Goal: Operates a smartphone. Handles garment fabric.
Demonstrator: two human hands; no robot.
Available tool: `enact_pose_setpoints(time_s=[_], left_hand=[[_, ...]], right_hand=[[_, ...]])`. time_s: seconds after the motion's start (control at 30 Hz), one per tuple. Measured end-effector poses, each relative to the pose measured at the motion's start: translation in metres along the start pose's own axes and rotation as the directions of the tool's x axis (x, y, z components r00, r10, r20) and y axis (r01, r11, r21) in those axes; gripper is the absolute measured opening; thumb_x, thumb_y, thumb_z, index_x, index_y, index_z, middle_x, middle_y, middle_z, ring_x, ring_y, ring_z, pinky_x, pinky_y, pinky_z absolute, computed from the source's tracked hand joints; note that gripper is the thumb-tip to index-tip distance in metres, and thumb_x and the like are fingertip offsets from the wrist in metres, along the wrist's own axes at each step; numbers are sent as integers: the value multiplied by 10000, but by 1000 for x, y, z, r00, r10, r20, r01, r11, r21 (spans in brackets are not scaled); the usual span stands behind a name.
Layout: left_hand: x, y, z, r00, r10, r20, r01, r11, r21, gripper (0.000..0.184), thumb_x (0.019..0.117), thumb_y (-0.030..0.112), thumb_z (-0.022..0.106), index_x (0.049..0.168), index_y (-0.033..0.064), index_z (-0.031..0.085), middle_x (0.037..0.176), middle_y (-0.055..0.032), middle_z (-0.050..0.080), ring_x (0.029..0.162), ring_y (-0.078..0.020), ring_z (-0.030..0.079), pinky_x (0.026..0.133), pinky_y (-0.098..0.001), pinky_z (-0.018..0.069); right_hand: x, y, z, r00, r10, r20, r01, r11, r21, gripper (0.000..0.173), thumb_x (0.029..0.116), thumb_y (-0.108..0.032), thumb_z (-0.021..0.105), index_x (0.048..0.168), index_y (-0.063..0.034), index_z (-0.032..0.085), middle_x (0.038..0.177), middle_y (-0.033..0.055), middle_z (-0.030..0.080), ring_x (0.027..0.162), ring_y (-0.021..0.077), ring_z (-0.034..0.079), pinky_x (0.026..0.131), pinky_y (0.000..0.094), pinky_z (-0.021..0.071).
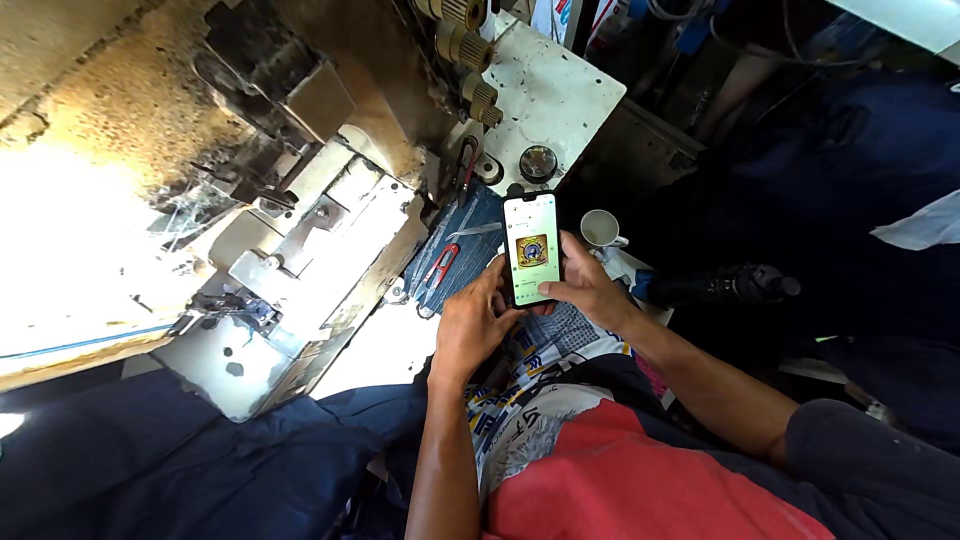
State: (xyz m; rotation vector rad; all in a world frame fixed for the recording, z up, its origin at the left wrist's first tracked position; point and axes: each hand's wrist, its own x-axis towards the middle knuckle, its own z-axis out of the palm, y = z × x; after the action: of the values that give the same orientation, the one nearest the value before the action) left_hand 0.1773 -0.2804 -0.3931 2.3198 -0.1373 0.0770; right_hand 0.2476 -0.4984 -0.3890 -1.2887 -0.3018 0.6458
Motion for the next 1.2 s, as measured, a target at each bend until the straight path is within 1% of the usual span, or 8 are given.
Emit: enact_pose_setpoints(time_s=[0.13, 0.2, 0.47, 0.67, 0.8, 1.07, 1.2], left_hand=[[0, 0, 0, 1000, 2, -6, -2, 1000, 5, 787, 839, 352, 850, 1508, 135, 497, 857, 33, 697, 660, -74, 615, 641, -294, 573], [1, 0, 0, 1000, -6, -3, 6, 1000, 9, 788, 839, 355, 849, 1509, 141, 496, 852, 35, 695, 661, -74, 615, 644, -294, 572], [0, -1, 1, 1000, 4, -14, -4, 1000, 12, 778, 848, 350, 839, 1505, 115, 494, 861, 20, 698, 654, -76, 612, 637, -294, 569], [1, -2, 1, 1000, -10, -8, 10, 1000, -5, 788, 850, 346, 838, 1517, 123, 481, 855, 26, 694, 648, -73, 606, 635, -294, 569], [1, -2, 1, 1000, -10, -10, 10, 1000, -17, 794, 846, 345, 843, 1517, 121, 481, 842, 32, 691, 641, -67, 600, 629, -284, 564], [1, -2, 1, 1000, -10, -13, 10, 1000, -16, 788, 846, 341, 844, 1512, 120, 486, 843, 36, 686, 642, -62, 599, 632, -280, 566], [0, -1, 1, 1000, -8, -11, 8, 1000, -3, 779, 846, 337, 841, 1506, 114, 493, 862, 27, 702, 656, -73, 614, 650, -300, 576]], right_hand=[[0, 1, 1, 1000, 29, 10, -29, 1000, -4, 838, 916, 11, 651, 1597, -218, 218, 1201, 213, 654, 814, 337, 720, 688, 427, 646], [0, 1, 1, 999, 34, 10, -34, 999, -16, 872, 902, 6, 675, 1600, -226, 206, 1184, 205, 663, 804, 328, 721, 691, 422, 646], [1, 0, 2, 999, 47, 10, -47, 999, -25, 931, 870, 31, 689, 1608, -245, 193, 1214, 199, 652, 807, 330, 720, 690, 428, 648], [1, -1, 3, 999, 46, 15, -46, 999, -13, 952, 861, 41, 695, 1608, -254, 184, 1221, 198, 646, 809, 325, 714, 676, 417, 643], [0, -2, 3, 998, 49, 25, -49, 999, 0, 970, 858, 47, 696, 1611, -257, 166, 1210, 201, 645, 790, 318, 710, 676, 411, 640], [0, -2, 3, 998, 53, 26, -53, 999, 3, 954, 858, 50, 691, 1603, -254, 178, 1200, 206, 651, 773, 323, 712, 662, 413, 642], [-1, 0, 4, 998, 55, 22, -56, 998, 4, 997, 852, 58, 700, 1614, -258, 140, 1187, 204, 653, 769, 315, 711, 659, 409, 641]])
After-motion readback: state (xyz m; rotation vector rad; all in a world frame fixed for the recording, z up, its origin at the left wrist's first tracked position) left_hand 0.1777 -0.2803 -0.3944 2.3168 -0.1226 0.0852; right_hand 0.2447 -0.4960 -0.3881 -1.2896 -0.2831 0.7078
